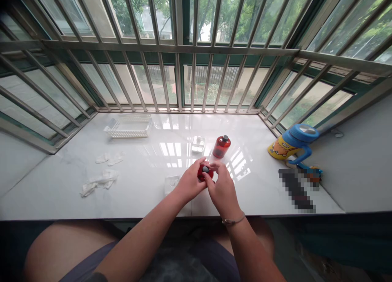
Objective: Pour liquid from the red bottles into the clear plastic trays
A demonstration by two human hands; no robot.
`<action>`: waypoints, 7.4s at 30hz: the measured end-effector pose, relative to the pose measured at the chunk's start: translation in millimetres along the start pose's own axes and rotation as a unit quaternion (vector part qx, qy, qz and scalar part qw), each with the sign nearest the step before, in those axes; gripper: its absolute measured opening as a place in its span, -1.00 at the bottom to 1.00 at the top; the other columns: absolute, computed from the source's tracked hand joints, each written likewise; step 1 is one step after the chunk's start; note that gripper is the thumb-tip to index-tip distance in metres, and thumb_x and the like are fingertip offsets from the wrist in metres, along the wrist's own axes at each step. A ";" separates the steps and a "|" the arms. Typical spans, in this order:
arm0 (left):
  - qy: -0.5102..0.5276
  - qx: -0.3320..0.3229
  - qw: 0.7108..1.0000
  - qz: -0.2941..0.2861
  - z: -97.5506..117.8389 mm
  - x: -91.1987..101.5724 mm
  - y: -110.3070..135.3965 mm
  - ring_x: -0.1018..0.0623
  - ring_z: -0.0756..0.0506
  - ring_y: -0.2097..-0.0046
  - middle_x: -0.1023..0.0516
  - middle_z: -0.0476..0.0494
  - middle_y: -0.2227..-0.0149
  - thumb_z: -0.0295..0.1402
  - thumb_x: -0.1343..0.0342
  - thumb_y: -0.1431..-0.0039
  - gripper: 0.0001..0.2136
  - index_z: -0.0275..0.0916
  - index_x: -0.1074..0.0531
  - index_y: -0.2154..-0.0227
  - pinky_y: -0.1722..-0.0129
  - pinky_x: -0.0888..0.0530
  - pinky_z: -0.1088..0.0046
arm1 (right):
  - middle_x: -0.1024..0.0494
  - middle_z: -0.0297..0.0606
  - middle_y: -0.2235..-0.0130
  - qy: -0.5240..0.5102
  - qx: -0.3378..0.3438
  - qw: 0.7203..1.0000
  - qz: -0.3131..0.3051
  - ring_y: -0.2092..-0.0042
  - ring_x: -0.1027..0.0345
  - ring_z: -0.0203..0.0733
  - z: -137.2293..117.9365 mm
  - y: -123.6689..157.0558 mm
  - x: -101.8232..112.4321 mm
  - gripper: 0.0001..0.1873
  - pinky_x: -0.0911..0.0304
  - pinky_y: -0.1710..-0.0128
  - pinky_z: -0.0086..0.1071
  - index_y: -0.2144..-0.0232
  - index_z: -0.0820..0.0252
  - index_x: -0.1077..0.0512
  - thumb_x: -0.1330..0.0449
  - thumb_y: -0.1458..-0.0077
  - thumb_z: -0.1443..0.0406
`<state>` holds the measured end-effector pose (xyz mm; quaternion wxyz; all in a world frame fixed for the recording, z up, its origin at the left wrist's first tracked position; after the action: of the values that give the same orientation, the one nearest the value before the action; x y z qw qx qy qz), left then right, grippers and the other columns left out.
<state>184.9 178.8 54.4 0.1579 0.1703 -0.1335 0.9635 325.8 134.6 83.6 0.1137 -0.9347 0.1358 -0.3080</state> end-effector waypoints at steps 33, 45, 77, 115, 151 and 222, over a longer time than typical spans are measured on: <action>-0.457 0.150 0.863 0.156 -138.0 341.6 159.9 -0.61 -0.48 -0.17 -0.69 -0.47 -0.05 -0.26 -0.07 -0.12 -0.70 -0.22 -0.59 0.16 -0.30 -0.47 -0.13 | -0.58 0.06 -0.07 0.214 0.037 0.964 0.156 -0.05 -0.47 0.28 74.9 -19.1 90.7 -0.31 -0.42 -0.03 0.13 -0.19 0.15 -0.43 -0.25 -0.25 -0.17; 0.020 0.097 0.944 0.314 -53.0 233.3 133.1 -0.69 -0.33 -0.04 -0.73 -0.27 0.03 0.08 -0.46 -0.10 -0.53 -0.20 -0.64 0.14 -0.10 -0.66 0.05 | -0.54 0.07 -0.23 0.147 0.158 0.963 0.161 -0.29 -0.41 0.30 14.5 17.0 70.9 -0.52 -0.29 -0.31 0.31 -0.19 0.06 -0.37 -0.31 -0.35 0.05; -0.080 0.151 0.983 0.070 -66.6 100.5 103.3 -0.40 -0.38 -0.47 -0.43 -0.30 -0.43 -0.19 -0.51 -0.09 -0.21 -0.05 -0.36 -0.36 -0.48 -0.31 -0.10 | -0.48 -0.05 -0.33 -0.088 0.116 0.979 -0.139 -0.32 -0.44 0.12 -23.3 62.4 -54.4 -0.55 -0.43 -0.31 0.16 -0.26 -0.06 -0.29 -0.26 -0.39 0.23; -0.092 0.099 0.989 0.066 -69.1 97.0 96.0 -0.60 -0.28 -0.26 -0.59 -0.16 -0.23 -0.34 -0.33 -0.16 -0.47 -0.07 -0.43 -0.20 -0.33 -0.51 0.06 | -0.63 -0.10 -0.21 -0.185 0.008 0.964 -0.192 -0.31 -0.51 0.04 -24.1 44.4 -121.4 -0.48 -0.42 -0.28 0.06 -0.21 -0.03 -0.18 -0.29 -0.31 0.25; -0.071 0.090 0.993 0.009 -70.9 16.0 -27.8 -0.29 -0.49 -0.52 -0.28 -0.46 -0.50 -0.09 -0.58 -0.01 0.02 -0.13 -0.17 -0.46 -0.45 -0.32 -0.15 | -0.31 0.04 -0.44 0.265 0.080 0.939 0.203 -0.45 -0.12 0.41 26.3 1.9 53.5 -0.58 -0.05 -0.42 0.35 -0.21 0.04 -0.48 -0.22 -0.40 0.06; -0.229 0.053 0.967 0.099 -91.7 145.6 106.6 -0.56 -0.36 -0.30 -0.52 -0.22 -0.26 -0.22 -0.38 -0.26 -0.44 -0.05 -0.33 -0.26 -0.35 -0.51 -0.09 | -0.28 0.03 -0.32 0.226 0.128 0.955 0.143 -0.28 -0.35 0.26 51.2 3.7 -12.7 -0.56 -0.48 -0.22 0.17 -0.23 0.03 -0.51 -0.29 -0.37 0.12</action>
<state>-8.5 147.5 3.5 0.0179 0.3809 -0.1306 0.9152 346.3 141.9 35.4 0.2418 -0.7894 0.2493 -0.5062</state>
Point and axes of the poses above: each hand's wrist, its own y-axis away from the middle knuckle, its own x-axis out of the back of the hand, z = x × y, the point moved 6 cm from there along -y, towards the middle knuckle
